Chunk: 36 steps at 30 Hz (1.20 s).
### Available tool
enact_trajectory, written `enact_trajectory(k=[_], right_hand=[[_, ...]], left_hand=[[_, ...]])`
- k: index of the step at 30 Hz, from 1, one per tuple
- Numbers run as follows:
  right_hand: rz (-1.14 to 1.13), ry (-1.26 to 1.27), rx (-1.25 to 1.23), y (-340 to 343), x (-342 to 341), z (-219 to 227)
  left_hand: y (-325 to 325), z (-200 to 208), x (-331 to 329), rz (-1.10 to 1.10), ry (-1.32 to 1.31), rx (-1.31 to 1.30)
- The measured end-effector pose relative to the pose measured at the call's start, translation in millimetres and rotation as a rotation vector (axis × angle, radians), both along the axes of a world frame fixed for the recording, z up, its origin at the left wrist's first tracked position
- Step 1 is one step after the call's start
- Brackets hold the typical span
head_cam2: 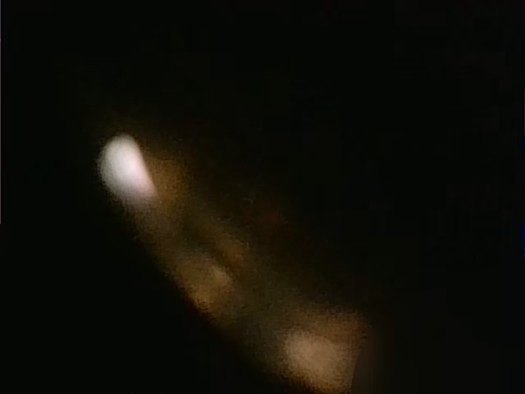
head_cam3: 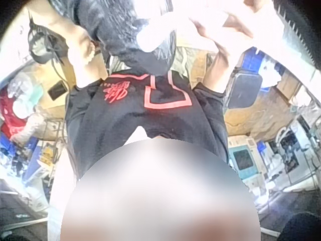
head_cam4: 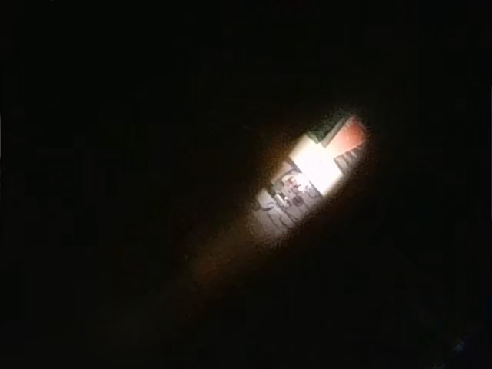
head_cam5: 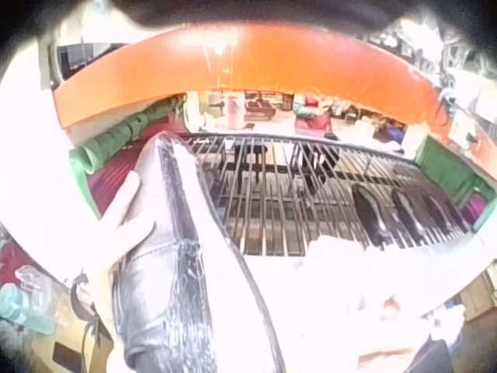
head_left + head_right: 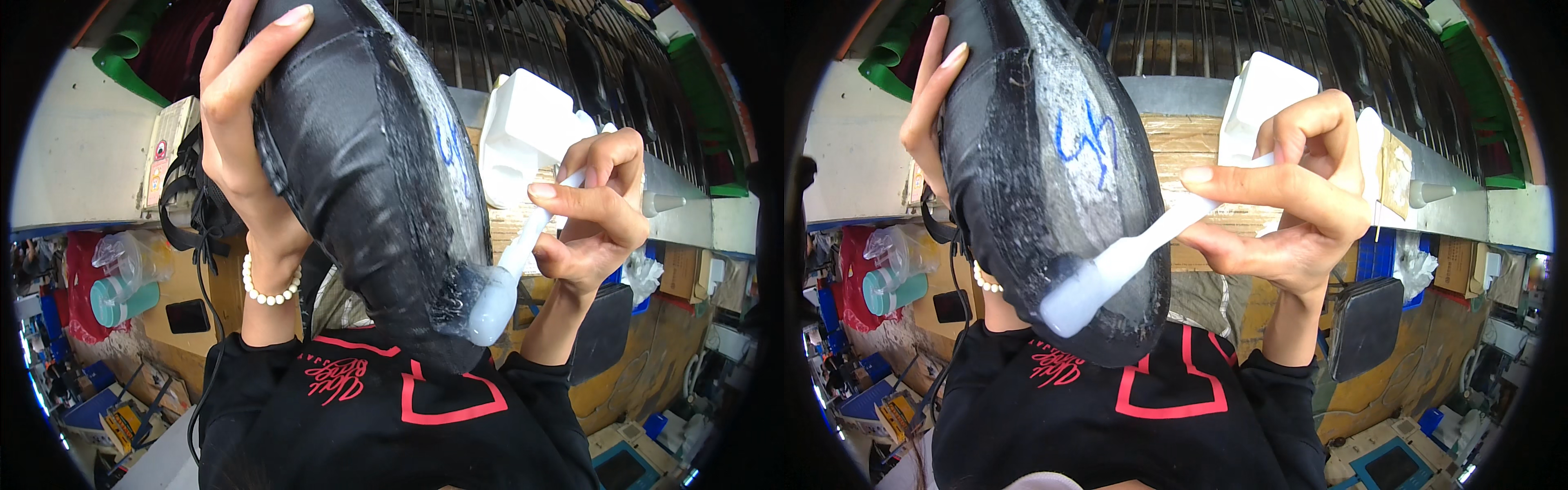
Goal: The person applies a white adhesive to the sole and side edges of a black shoe using a small brush. They repeatedly dip the brush into a white container and spread the glue along the shoe's perimeter, then place the shoe on a metal rack and repeat the process on another shoe.
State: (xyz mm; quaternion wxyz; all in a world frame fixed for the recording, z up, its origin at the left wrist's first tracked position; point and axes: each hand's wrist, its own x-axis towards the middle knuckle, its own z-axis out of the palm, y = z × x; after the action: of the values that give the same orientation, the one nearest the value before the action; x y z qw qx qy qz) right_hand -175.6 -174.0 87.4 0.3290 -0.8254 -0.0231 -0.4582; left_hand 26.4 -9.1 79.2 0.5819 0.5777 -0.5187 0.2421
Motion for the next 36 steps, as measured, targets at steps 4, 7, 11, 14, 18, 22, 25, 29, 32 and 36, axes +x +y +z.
enact_trajectory(k=[4, 7, 11, 14, 18, 22, 25, 29, 32, 36], right_hand=[[0.107, -0.071, 0.017, -0.9, 0.9, -2.4], [0.172, -0.053, 0.03, 0.6, -1.5, -2.1], [0.094, -0.01, 0.04, 1.7, -3.1, 2.8], [-0.035, 0.099, 0.027, 0.5, 1.7, 6.2], [-0.109, 0.064, -0.031, -5.4, 7.2, 9.3], [0.068, 0.02, 0.013, -8.5, 7.0, 7.1], [0.111, -0.019, 0.006, -9.8, 7.7, 3.8], [0.167, -0.064, 0.007, -10.2, 10.0, 2.1], [0.16, -0.069, 0.009, -9.8, 12.2, 2.6], [0.149, -0.069, -0.002, -8.3, 17.7, 4.0]], left_hand=[[1.7, -1.6, -0.5, -0.014, 0.016, 0.012], [3.4, -2.3, -0.1, -0.019, 0.025, 0.031], [1.8, -1.4, -1.6, -0.043, 0.039, 0.05], [-0.8, 2.0, -4.5, -0.067, 0.056, 0.062], [0.8, 7.1, -13.6, -0.158, 0.119, 0.023], [3.1, 6.8, -14.3, -0.012, 0.155, 0.154], [5.8, 3.1, -6.3, -0.032, 0.134, 0.175], [11.4, -6.0, -3.5, -0.003, 0.218, 0.227], [12.9, -10.1, -0.6, 0.01, 0.25, 0.274], [8.7, -11.3, -1.8, -0.095, 0.308, 0.287]])
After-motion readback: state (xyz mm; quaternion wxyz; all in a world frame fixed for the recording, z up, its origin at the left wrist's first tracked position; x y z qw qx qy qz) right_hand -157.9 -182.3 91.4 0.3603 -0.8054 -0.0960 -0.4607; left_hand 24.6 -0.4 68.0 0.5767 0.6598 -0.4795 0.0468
